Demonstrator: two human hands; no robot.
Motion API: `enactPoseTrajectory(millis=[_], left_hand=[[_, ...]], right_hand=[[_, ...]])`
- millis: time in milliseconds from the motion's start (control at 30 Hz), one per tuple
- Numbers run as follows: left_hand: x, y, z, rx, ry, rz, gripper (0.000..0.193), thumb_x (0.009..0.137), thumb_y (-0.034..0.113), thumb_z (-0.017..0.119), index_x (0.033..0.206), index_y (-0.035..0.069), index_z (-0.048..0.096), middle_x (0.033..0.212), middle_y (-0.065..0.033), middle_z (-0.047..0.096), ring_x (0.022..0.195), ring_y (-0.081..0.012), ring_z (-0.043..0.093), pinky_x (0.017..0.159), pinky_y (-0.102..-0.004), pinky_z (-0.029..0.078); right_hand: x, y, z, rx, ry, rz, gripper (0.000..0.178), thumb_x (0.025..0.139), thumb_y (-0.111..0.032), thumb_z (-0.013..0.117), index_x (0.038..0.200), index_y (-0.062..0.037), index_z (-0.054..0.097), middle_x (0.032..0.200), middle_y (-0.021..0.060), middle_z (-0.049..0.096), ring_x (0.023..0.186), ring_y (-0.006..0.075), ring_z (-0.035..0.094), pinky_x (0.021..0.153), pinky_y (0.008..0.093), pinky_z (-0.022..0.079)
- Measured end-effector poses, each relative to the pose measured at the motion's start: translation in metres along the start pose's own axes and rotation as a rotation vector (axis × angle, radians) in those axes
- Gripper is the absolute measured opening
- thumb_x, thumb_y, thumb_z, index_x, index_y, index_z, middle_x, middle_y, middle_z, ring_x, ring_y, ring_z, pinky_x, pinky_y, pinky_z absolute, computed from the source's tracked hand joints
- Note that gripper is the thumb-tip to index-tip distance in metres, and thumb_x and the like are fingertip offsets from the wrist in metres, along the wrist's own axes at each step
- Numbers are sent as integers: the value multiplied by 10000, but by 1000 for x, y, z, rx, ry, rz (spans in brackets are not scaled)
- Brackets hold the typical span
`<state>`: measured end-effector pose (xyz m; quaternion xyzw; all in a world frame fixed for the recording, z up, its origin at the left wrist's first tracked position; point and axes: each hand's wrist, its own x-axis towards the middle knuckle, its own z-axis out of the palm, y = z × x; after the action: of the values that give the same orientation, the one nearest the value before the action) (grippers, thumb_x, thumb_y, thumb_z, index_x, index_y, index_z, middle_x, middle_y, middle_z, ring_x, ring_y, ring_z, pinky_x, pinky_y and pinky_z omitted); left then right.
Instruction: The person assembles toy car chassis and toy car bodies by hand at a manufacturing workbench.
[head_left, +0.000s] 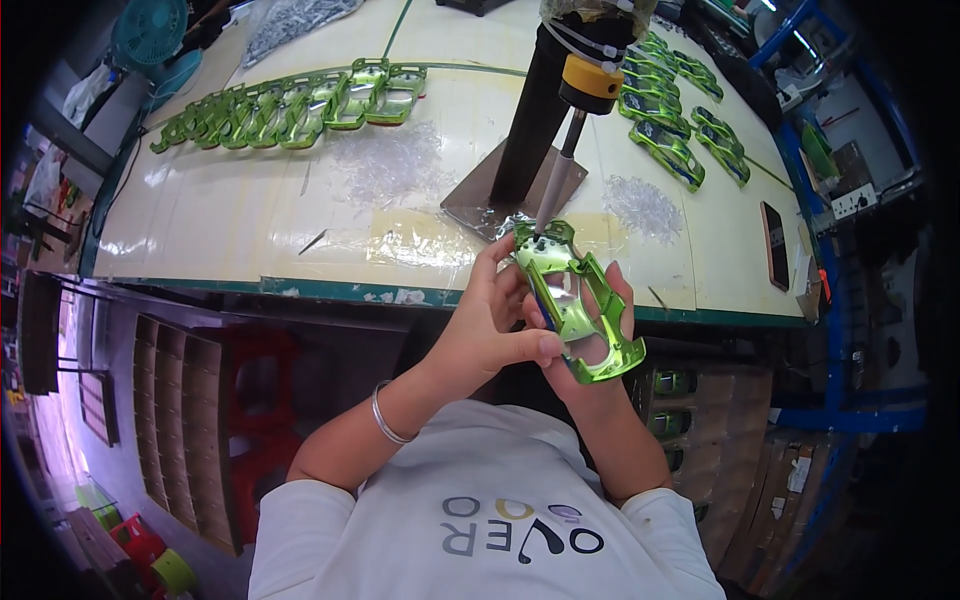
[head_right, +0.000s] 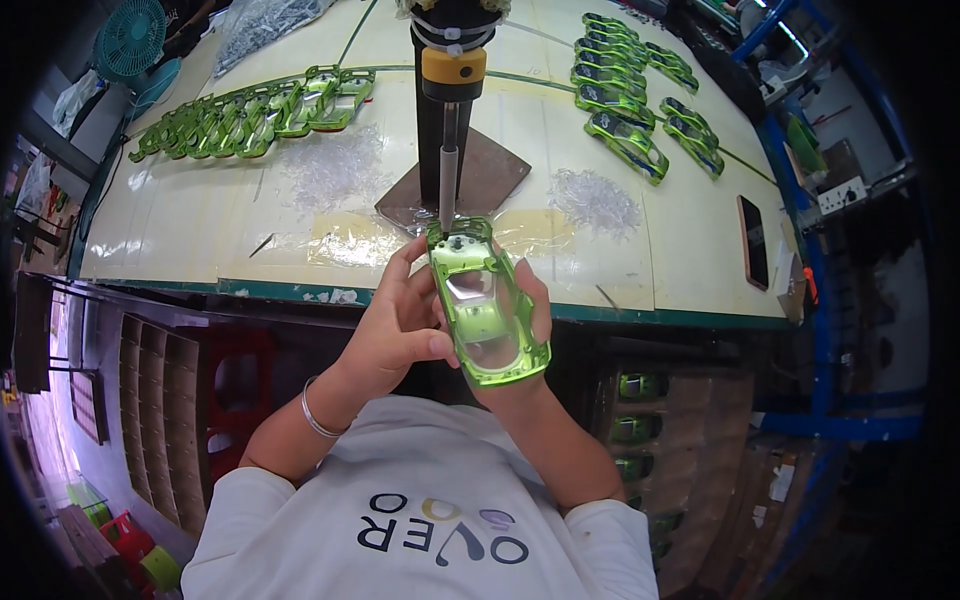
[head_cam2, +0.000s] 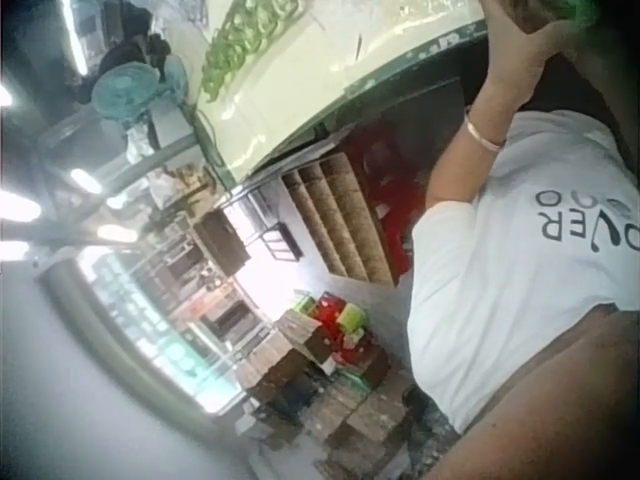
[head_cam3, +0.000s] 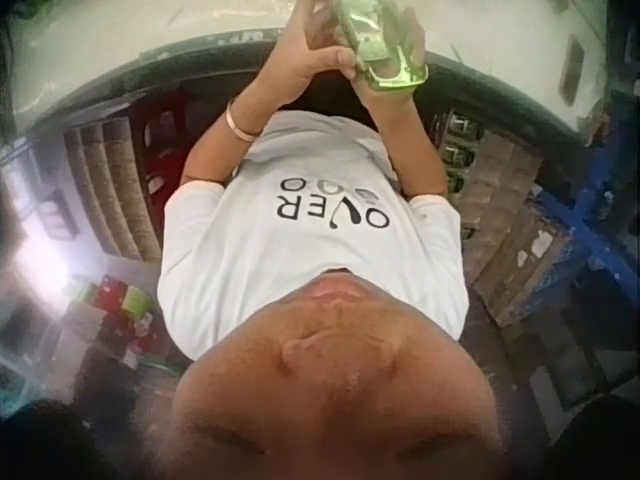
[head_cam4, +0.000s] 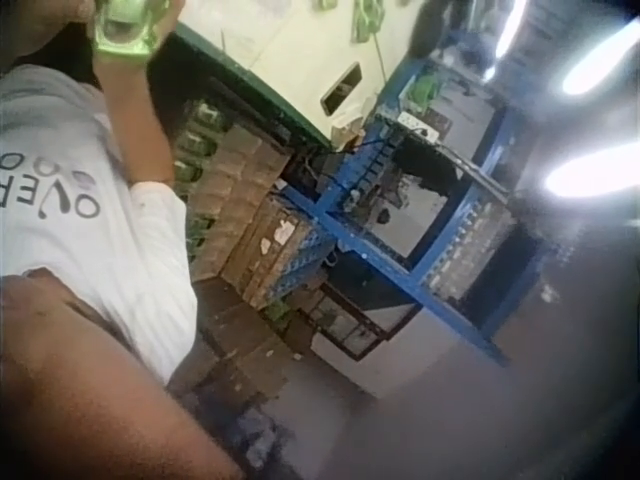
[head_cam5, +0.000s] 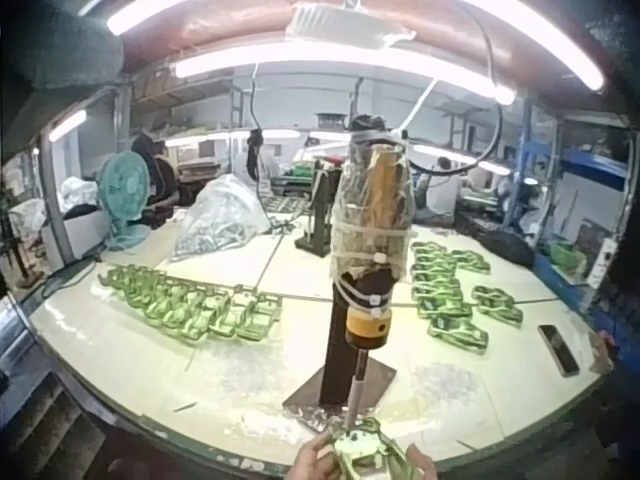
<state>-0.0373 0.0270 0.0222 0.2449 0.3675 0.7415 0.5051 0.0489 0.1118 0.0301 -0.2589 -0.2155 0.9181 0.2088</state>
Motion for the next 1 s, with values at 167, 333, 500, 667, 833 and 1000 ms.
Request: enactPoseTrajectory(millis=[167, 333, 500, 667, 833, 1000], left_hand=[[-11, -2, -5, 24, -63, 88, 1052, 592, 133, 740, 1296, 50, -38, 1222, -176, 316, 1139, -256, 340, 946, -370, 271], [-21, 2, -7, 131, -162, 162, 1125, 582, 160, 753, 1304, 67, -104, 1258, -200, 273, 1185, -283, 290, 940, -389, 278], [-25, 5, -9, 236, -234, 194, 1181, 583, 214, 762, 1298, 80, -167, 1283, -214, 225, 1210, -289, 246, 945, -399, 273], [-26, 7, -7, 263, -270, 195, 1192, 585, 230, 762, 1292, 76, -185, 1293, -221, 199, 1215, -287, 231, 952, -404, 264], [-26, 8, -7, 274, -308, 189, 1205, 585, 232, 762, 1284, 73, -206, 1301, -223, 180, 1223, -283, 211, 963, -407, 244], [-26, 9, -6, 277, -334, 178, 1228, 575, 241, 768, 1276, 69, -226, 1311, -222, 160, 1225, -276, 200, 968, -409, 231]], right_hand=[[13, -15, -17, 315, -444, 289, 545, 842, -478, 263, 1032, -13, 473, 831, 134, 522, 633, 205, 473, 359, 283, 354], [24, -21, -24, 411, -634, 419, 591, 843, -490, 242, 1043, 21, 459, 863, 163, 519, 650, 224, 459, 361, 283, 359], [23, -20, -20, 470, -674, 449, 601, 845, -488, 238, 1069, 33, 436, 897, 184, 506, 646, 226, 460, 347, 291, 360], [22, -22, -23, 489, -694, 455, 604, 843, -494, 243, 1071, 30, 437, 893, 184, 506, 639, 223, 460, 341, 293, 357], [21, -23, -23, 483, -716, 466, 598, 843, -494, 248, 1068, 26, 441, 891, 180, 507, 638, 220, 460, 348, 291, 362], [20, -23, -25, 507, -706, 459, 593, 848, -486, 241, 1097, 16, 434, 916, 178, 513, 643, 212, 465, 354, 287, 372]])
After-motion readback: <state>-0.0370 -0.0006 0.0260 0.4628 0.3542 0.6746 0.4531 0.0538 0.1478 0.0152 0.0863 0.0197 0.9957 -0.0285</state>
